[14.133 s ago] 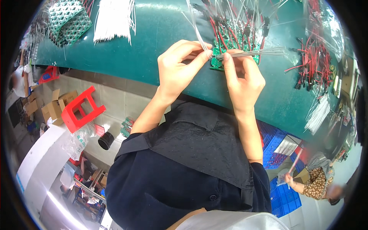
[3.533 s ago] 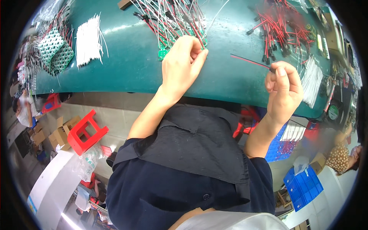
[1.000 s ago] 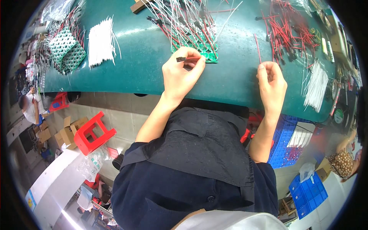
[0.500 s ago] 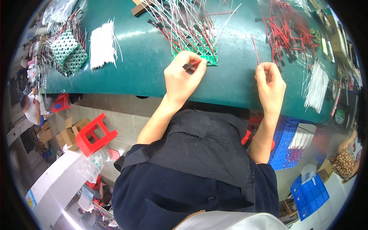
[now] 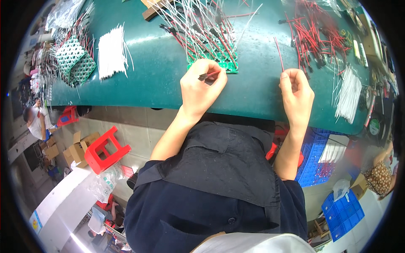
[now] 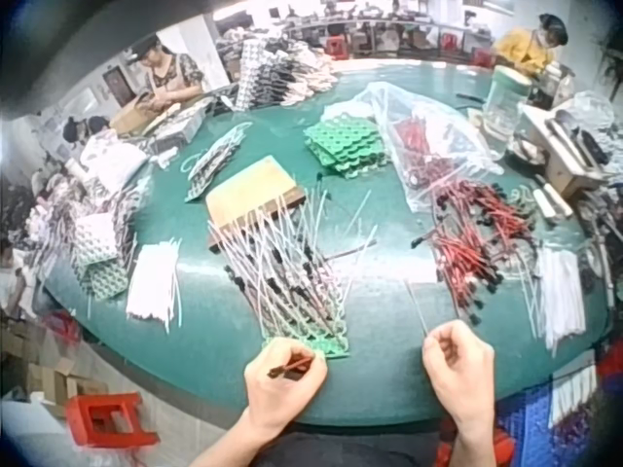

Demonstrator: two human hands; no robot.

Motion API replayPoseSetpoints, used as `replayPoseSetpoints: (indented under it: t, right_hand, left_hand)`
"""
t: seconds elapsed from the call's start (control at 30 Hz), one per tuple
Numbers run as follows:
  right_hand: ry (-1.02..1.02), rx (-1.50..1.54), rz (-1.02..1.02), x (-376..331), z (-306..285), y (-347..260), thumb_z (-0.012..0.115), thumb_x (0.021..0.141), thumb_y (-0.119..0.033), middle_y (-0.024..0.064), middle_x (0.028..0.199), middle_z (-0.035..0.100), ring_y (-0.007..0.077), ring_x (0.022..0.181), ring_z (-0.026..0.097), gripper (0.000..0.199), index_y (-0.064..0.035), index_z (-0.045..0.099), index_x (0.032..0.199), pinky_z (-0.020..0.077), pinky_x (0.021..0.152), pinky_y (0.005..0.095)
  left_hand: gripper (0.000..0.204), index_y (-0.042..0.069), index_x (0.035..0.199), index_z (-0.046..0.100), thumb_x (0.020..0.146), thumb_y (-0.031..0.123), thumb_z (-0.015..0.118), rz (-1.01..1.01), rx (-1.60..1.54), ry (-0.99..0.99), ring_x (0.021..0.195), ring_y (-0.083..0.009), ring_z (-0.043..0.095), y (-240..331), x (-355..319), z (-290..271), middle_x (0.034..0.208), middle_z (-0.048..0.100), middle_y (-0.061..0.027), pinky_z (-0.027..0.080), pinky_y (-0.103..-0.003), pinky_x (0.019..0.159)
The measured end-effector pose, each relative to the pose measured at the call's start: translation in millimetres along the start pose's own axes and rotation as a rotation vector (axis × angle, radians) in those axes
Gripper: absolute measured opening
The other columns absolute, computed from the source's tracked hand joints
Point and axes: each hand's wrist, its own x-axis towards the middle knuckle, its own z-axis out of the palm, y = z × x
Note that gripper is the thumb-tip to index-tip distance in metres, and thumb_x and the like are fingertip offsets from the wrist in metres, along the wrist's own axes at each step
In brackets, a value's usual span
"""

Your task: Assembling LED components and soldering wires onto circuit boards at a factory workstation.

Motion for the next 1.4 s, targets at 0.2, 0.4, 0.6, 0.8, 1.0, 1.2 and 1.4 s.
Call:
replayPoseSetpoints:
  t: [0.2, 0.4, 0.6, 0.8, 1.0, 1.2, 1.4]
  right_hand:
    - [-0.004, 0.035, 0.014, -2.7, -2.3, -0.8, 0.066, 0.088, -0.010, -0.0009, 0.067, 0.058, 0.0044, 0.059, 0.050, 0.010, -0.0008, 0.063, 0.085, 0.0444, 0.057, 0.0214]
    - [-0.093, 0.087, 0.129, -16.5, -13.8, -6.6, 0.064, 0.089, -0.009, -0.0053, 0.061, 0.049, 0.0011, 0.056, 0.041, 0.016, 0.0002, 0.059, 0.077, 0.0352, 0.050, 0.0200]
    - [-0.244, 0.219, 0.173, -32.1, -21.6, -22.1, 0.063, 0.088, -0.005, -0.0074, 0.061, 0.048, -0.0003, 0.057, 0.039, 0.016, -0.0004, 0.057, 0.075, 0.0318, 0.050, 0.0189]
    - [-0.561, 0.347, 0.211, -12.0, -11.3, -54.5, 0.058, 0.096, -0.020, -0.0022, 0.061, 0.057, 0.0022, 0.051, 0.047, 0.026, -0.0021, 0.063, 0.077, 0.0355, 0.047, 0.0198]
    - [-0.131, -0.392, -0.675, 115.5, 39.3, -8.2, 0.058, 0.091, -0.020, 0.0184, 0.091, 0.062, 0.0340, 0.080, 0.064, 0.020, 0.0000, 0.063, 0.093, 0.0527, 0.071, 0.0424]
    - [-0.116, -0.771, -0.721, 141.4, 52.6, 0.0, 0.061, 0.090, -0.019, 0.0210, 0.096, 0.058, 0.0383, 0.087, 0.061, 0.020, -0.0016, 0.062, 0.100, 0.0509, 0.077, 0.0437]
    - [-0.184, -0.740, -0.543, 73.9, 9.7, 7.0, 0.061, 0.086, -0.015, 0.0212, 0.085, 0.058, 0.0371, 0.079, 0.062, 0.019, 0.0042, 0.058, 0.089, 0.0519, 0.069, 0.0437]
  left_hand:
    - [0.019, 0.003, 0.084, 0.059, 0.076, 0.002, 0.076, 0.054, 0.048, -0.003, 0.061, -0.0123, 0.064, -1.7, 1.5, 2.6, 0.074, 0.064, -0.0045, 0.052, -0.024, 0.058]
    - [0.036, 0.003, 0.101, 0.047, 0.081, 0.008, 0.077, -0.128, 0.021, -0.045, 0.058, -0.0107, 0.062, 0.8, 6.5, 4.3, 0.071, 0.063, -0.0032, 0.051, -0.024, 0.054]
    - [0.031, 0.009, 0.099, 0.068, 0.070, 0.006, 0.079, 0.428, 0.125, -0.095, 0.076, -0.0208, 0.059, 7.5, 6.5, -2.9, 0.087, 0.061, -0.0047, 0.049, -0.031, 0.063]
    - [0.029, 0.012, 0.097, 0.073, 0.070, 0.004, 0.077, 0.499, 0.093, -0.138, 0.072, -0.0188, 0.061, 3.5, 3.4, -14.0, 0.084, 0.063, -0.0038, 0.051, -0.030, 0.062]
    - [0.013, -0.003, 0.099, 0.067, 0.086, -0.004, 0.068, -0.313, -0.559, -0.054, 0.085, -0.0128, 0.067, 5.8, 4.8, -37.8, 0.093, 0.069, -0.0064, 0.053, -0.025, 0.081]
    - [0.014, -0.001, 0.096, 0.062, 0.085, -0.002, 0.071, -0.317, -0.335, -0.027, 0.085, -0.0135, 0.067, -3.9, 6.5, -36.8, 0.094, 0.069, -0.0094, 0.054, -0.025, 0.077]
    - [0.012, 0.000, 0.089, 0.067, 0.081, 0.005, 0.075, -0.251, -0.159, -0.006, 0.071, -0.0099, 0.067, -9.0, 3.8, -31.2, 0.080, 0.070, -0.0051, 0.053, -0.024, 0.069]
